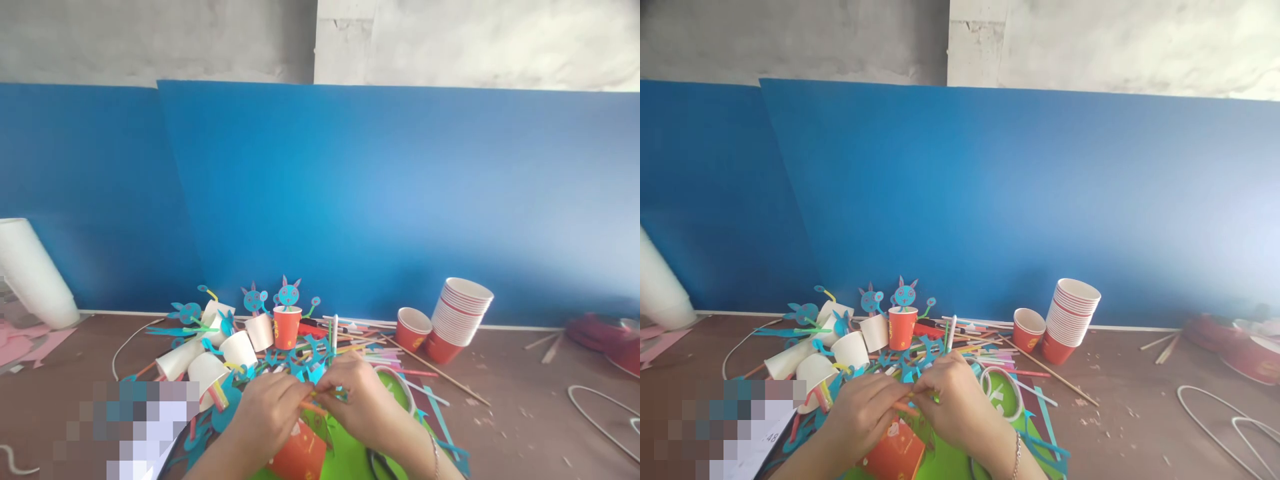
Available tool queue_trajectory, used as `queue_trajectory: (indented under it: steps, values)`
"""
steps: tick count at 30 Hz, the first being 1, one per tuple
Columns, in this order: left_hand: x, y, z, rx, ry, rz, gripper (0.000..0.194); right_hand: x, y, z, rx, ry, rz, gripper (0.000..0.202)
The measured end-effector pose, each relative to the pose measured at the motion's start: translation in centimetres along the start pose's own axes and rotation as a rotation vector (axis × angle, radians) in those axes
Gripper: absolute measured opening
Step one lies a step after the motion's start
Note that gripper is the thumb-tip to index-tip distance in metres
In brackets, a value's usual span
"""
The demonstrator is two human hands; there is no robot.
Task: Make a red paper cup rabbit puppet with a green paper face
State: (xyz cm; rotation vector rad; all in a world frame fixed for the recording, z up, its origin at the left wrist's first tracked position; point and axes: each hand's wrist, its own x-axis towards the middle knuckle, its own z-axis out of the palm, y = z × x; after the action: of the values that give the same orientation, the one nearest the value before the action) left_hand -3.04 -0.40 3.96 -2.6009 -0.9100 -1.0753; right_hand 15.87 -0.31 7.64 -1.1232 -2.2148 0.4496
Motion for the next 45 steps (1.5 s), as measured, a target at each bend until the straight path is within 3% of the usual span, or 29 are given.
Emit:
queue_trajectory:
  steps: [10,17,35,45]
  values:
    - [0.3,-0.3,-0.1,0.029,0.047,-0.026,0.026,0.2,0.0,-1.5,0.017,-0.025,0.163,0.008]
    - [0.6,0.1,-0.3,0.094,-0.033,-0.029,0.028,0.2,-0.1,-1.5,-0.013,0.005,0.081,0.014]
    - [1.1,0.6,-0.8,0.1,0.078,0.0,0.03,0.2,-0.4,-0.9,-0.065,0.098,-0.115,0.017]
    - [1.0,0.4,-0.8,0.089,0.05,-0.011,0.031,0.0,-0.5,-0.5,-0.071,0.085,-0.124,0.016]
